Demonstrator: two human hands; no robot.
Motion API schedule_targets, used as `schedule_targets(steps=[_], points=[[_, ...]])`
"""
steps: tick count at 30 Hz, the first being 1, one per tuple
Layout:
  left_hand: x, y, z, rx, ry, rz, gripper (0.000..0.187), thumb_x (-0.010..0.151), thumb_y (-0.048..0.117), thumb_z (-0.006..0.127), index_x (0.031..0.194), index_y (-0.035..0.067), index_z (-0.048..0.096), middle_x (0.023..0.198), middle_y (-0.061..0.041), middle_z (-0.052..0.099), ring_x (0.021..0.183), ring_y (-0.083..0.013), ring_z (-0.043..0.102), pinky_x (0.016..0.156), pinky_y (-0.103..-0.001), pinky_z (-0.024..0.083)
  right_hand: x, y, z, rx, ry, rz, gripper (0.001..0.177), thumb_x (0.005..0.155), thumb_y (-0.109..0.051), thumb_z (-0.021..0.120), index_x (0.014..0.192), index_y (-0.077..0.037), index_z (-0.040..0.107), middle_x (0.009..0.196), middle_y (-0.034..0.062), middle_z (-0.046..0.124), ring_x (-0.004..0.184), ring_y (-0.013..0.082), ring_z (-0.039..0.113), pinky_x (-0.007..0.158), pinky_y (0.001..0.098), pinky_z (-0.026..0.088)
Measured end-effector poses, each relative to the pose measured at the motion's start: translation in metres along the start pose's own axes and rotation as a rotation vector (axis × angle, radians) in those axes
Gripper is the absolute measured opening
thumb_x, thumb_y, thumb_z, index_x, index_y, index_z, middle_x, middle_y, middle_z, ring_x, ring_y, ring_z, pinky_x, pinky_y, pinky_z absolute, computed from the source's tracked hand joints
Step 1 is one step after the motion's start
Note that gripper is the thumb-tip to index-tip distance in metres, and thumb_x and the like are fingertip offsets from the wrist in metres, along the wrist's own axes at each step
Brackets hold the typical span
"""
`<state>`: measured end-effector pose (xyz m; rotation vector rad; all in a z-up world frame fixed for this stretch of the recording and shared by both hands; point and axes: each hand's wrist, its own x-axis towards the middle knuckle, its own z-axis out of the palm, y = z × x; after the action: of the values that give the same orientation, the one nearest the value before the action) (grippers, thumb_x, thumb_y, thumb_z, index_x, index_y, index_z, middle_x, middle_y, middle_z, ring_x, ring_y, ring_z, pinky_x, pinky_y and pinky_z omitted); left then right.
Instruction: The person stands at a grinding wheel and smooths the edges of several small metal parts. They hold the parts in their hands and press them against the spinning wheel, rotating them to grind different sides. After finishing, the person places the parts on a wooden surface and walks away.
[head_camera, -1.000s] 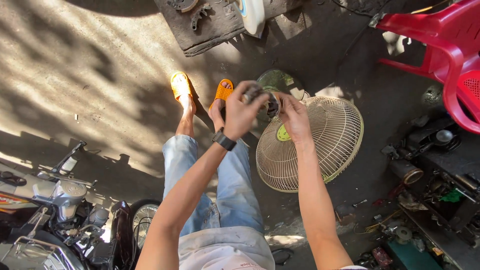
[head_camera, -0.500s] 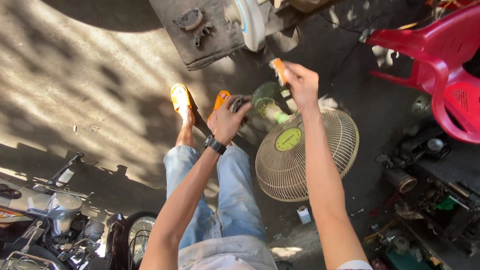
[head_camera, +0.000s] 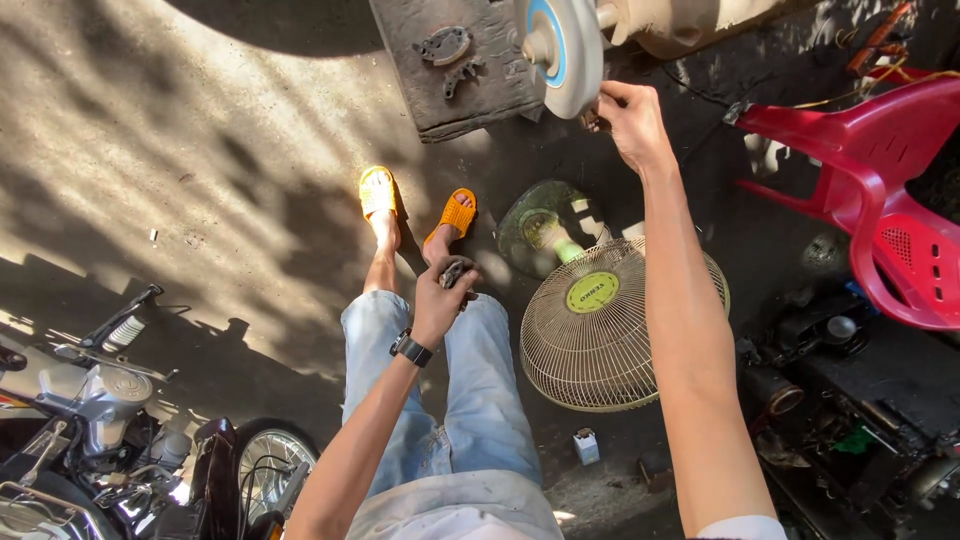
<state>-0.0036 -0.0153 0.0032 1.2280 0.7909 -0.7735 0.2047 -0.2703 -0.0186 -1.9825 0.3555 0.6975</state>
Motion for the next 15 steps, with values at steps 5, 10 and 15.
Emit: schedule_targets(steps=[5,10,15], points=[[0.001,0.004,-0.008,-0.047,-0.006,0.011,0.017,0.081,0.006,0.063,0.097,0.002,0.059,0.086,-0.011,0.067,0.071,-0.0164,0.068,0.044,-0.024,0.050,0.002,-0.020,0.008,0.120,0.015,0.022,0.013,0.089,0.002,0.055,0.093,0.001,0.067,0.074,0.0063,0.063,0.063,0.0099,0.056,0.056,0.0204,0.052],[0.001,0.011,-0.014,-0.115,0.009,0.002,0.019,0.081,0.004,0.062,0.099,-0.001,0.058,0.088,-0.014,0.065,0.071,-0.0188,0.067,0.057,-0.027,0.058,-0.007,-0.020,0.003,0.060,0.014,-0.034,0.017,0.091,0.001,0.050,0.085,0.002,0.065,0.068,-0.0020,0.052,0.064,0.0033,0.041,0.056,0.0219,0.035],[-0.002,0.010,-0.014,-0.098,0.019,-0.021,0.018,0.081,0.004,0.063,0.098,0.001,0.058,0.088,-0.013,0.067,0.070,-0.0171,0.067,0.054,-0.025,0.056,-0.012,0.000,-0.008,0.190,-0.007,-0.016,0.026,0.091,-0.011,0.058,0.111,0.005,0.061,0.072,0.0041,0.057,0.065,0.0082,0.049,0.057,0.0202,0.042]])
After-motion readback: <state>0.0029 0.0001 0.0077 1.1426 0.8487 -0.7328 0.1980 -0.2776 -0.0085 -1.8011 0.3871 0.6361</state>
